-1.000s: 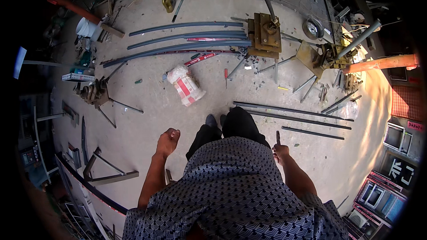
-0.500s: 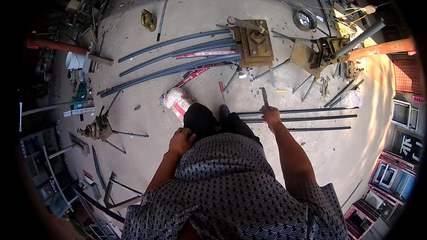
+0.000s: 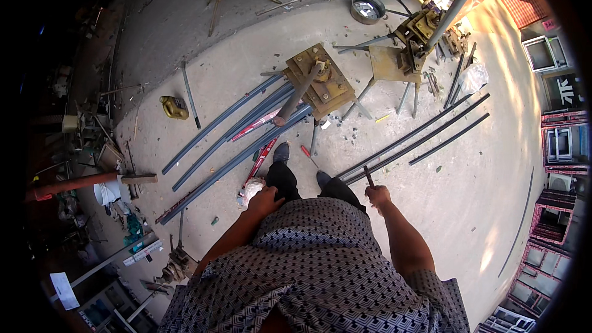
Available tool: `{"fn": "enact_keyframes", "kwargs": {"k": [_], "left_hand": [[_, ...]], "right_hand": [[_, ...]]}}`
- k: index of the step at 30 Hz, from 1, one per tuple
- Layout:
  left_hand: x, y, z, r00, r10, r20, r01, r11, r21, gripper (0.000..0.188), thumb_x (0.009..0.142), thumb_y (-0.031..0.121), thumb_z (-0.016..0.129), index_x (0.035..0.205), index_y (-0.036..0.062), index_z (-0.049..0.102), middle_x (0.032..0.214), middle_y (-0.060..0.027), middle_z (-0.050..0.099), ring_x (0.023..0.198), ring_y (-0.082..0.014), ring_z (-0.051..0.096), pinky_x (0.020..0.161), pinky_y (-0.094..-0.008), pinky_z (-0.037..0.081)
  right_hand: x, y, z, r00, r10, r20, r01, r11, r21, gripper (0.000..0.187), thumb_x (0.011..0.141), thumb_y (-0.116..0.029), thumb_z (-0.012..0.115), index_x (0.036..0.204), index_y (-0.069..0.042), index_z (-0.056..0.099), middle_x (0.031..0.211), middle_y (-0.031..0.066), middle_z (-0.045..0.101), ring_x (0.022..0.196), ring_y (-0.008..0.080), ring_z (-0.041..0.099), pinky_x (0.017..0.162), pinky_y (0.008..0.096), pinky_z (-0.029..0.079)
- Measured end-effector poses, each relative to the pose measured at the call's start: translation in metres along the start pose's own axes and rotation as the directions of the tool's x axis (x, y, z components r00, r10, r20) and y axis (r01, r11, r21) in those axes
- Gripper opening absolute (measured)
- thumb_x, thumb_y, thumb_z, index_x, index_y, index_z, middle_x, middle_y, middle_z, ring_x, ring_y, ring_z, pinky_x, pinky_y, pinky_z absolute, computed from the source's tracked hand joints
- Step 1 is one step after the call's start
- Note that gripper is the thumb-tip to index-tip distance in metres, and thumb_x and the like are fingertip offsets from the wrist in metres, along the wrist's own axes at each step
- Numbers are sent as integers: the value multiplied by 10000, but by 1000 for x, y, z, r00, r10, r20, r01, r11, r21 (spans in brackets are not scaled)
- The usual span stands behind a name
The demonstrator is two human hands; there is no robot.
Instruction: The person applies red protective film to long, grey metal bars. They use a machine to press the film onto the bars and then use pliers to trim the excess film from the ends. The person handles the bars one at a time, inspecting the edges after trimming.
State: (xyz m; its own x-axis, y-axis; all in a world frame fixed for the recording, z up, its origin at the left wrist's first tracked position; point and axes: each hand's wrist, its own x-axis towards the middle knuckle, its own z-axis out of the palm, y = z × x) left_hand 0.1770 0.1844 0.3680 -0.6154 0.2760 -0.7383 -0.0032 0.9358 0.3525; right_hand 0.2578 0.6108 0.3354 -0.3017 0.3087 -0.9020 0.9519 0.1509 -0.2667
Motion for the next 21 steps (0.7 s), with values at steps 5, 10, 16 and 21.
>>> {"fn": "enact_keyframes", "kwargs": {"k": [5,10,16,21], "left_hand": [[26,-27,-65,984,22,177,-61,974,219,579,945,516,694,1255,31,626,1278,-243,642,1189,-416,666,967,-536,554],[39,-45,-94,962,19,271,-107,944,313,423,978,414,658,1144,26,688,1160,-259,723,1107,-416,709,945,-542,556],[58,-69,-94,929,121,350,-255,894,367,306,999,301,626,1033,13,724,1054,-263,741,1050,-439,713,916,-538,556],[45,-51,-120,746,136,652,-342,918,200,366,1013,337,635,966,-20,703,957,-225,736,915,-386,721,806,-486,546]], "right_hand": [[-21,29,41,979,157,-133,-130,972,194,272,878,-293,652,852,-32,726,739,49,628,606,167,580,486,342,457],[-47,18,104,977,152,-151,-101,949,298,306,873,-325,660,871,-29,736,730,45,608,602,162,570,486,343,458],[-70,-4,153,983,19,-182,44,940,339,347,916,-358,651,846,-25,718,649,22,572,544,139,522,490,334,421],[-44,42,179,975,13,-222,62,942,329,377,953,-379,659,874,-13,699,679,49,611,637,142,572,595,370,475]]}}
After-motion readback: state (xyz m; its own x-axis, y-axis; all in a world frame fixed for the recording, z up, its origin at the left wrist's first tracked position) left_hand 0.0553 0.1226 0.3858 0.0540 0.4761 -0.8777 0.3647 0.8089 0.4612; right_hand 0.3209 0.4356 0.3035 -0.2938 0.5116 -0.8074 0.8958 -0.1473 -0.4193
